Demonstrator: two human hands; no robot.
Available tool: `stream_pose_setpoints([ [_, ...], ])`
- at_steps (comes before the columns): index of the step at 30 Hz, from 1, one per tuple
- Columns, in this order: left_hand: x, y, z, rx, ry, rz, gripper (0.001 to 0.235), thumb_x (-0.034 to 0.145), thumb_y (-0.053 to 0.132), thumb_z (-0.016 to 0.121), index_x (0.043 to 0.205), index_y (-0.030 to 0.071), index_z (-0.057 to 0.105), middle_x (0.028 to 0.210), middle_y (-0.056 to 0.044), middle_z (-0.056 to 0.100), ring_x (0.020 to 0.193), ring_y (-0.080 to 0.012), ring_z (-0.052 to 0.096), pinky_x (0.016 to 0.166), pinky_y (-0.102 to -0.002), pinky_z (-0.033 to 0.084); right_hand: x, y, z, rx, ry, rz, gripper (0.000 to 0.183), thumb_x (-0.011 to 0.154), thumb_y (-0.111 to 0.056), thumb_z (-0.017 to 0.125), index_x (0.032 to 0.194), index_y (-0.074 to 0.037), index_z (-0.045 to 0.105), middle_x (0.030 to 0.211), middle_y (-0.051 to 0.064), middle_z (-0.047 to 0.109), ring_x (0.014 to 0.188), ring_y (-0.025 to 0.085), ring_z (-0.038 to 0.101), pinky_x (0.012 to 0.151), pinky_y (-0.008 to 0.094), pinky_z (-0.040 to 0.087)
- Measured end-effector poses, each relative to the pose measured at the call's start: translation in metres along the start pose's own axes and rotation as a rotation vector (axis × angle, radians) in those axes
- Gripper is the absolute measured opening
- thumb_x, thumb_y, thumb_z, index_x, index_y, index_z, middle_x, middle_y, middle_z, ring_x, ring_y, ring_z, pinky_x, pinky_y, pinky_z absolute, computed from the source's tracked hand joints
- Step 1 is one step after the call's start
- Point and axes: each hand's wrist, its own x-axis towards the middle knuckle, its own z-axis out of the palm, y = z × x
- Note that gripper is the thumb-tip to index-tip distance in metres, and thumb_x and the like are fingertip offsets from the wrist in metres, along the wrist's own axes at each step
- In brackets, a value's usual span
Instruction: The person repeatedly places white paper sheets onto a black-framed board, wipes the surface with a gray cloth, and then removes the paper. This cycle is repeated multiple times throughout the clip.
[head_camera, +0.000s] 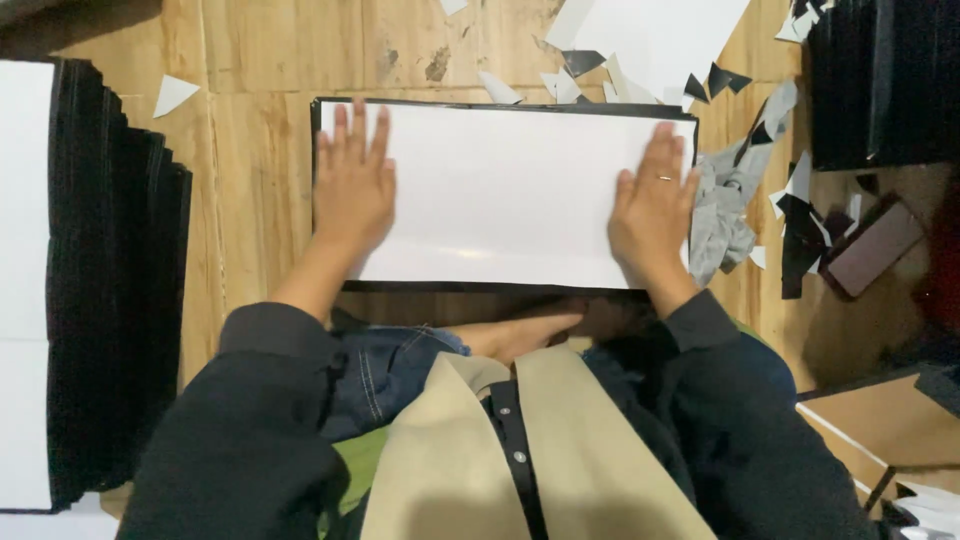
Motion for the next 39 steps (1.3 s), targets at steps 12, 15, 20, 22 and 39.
stream_pose_setpoints([
  [12, -0.029, 0.097, 0.057, -0.036, 0.105, 0.336, 0.059, 0.094, 0.027, 0.037, 0.149, 0.013, 0.022, 0.155, -0.012, 0.013, 0.143, -0.0323, 0.011, 0.114, -0.049, 0.014, -0.038, -0.035, 0.038, -0.047, -0.099, -0.288, 0.062, 0.098, -0.034, 0.026, 0.149, -0.003, 0.009, 0.155, 0.017, 0.007, 0.142, 0.037, 0.004, 0.110, 0.056, -0.003],
  [15, -0.054, 0.053, 0.042, -0.016, 0.041, 0.378, 0.059, 0.094, 0.033, 0.035, 0.149, 0.016, 0.023, 0.155, -0.009, 0.015, 0.142, -0.0318, 0.010, 0.113, -0.050, 0.013, -0.050, -0.005, 0.014, -0.085, -0.133, -0.176, 0.063, 0.098, -0.038, 0.028, 0.150, -0.007, 0.011, 0.156, 0.014, 0.005, 0.141, 0.039, 0.002, 0.108, 0.062, 0.000],
  [20, -0.067, -0.012, 0.021, -0.004, -0.041, 0.145, 0.057, 0.097, 0.034, 0.024, 0.150, 0.018, 0.013, 0.156, -0.009, 0.001, 0.142, -0.0310, -0.002, 0.113, -0.049, 0.003, -0.042, 0.091, -0.005, -0.074, -0.037, 0.273, 0.060, 0.102, -0.036, 0.031, 0.151, -0.008, 0.011, 0.152, 0.026, 0.009, 0.137, 0.047, 0.003, 0.105, 0.066, 0.004],
  [22, -0.065, -0.017, 0.015, -0.151, 0.016, -0.177, 0.059, 0.100, 0.028, 0.027, 0.149, 0.000, 0.008, 0.152, -0.026, -0.004, 0.141, -0.0397, -0.004, 0.112, -0.056, -0.001, -0.043, 0.117, -0.014, 0.113, 0.029, 0.460, 0.054, 0.105, -0.025, 0.035, 0.146, 0.005, 0.017, 0.148, 0.034, 0.015, 0.135, 0.052, 0.016, 0.108, 0.062, 0.009],
  [39, -0.018, 0.040, 0.009, 0.032, -0.048, 0.348, 0.066, 0.096, 0.057, 0.028, 0.151, 0.023, 0.015, 0.156, -0.008, 0.001, 0.143, -0.0286, -0.005, 0.114, -0.053, -0.003, -0.055, 0.019, -0.069, 0.207, 0.274, -0.379, 0.015, 0.087, -0.003, 0.068, 0.100, -0.002, 0.061, 0.093, 0.012, 0.059, 0.082, 0.030, 0.056, 0.073, 0.037, 0.045],
])
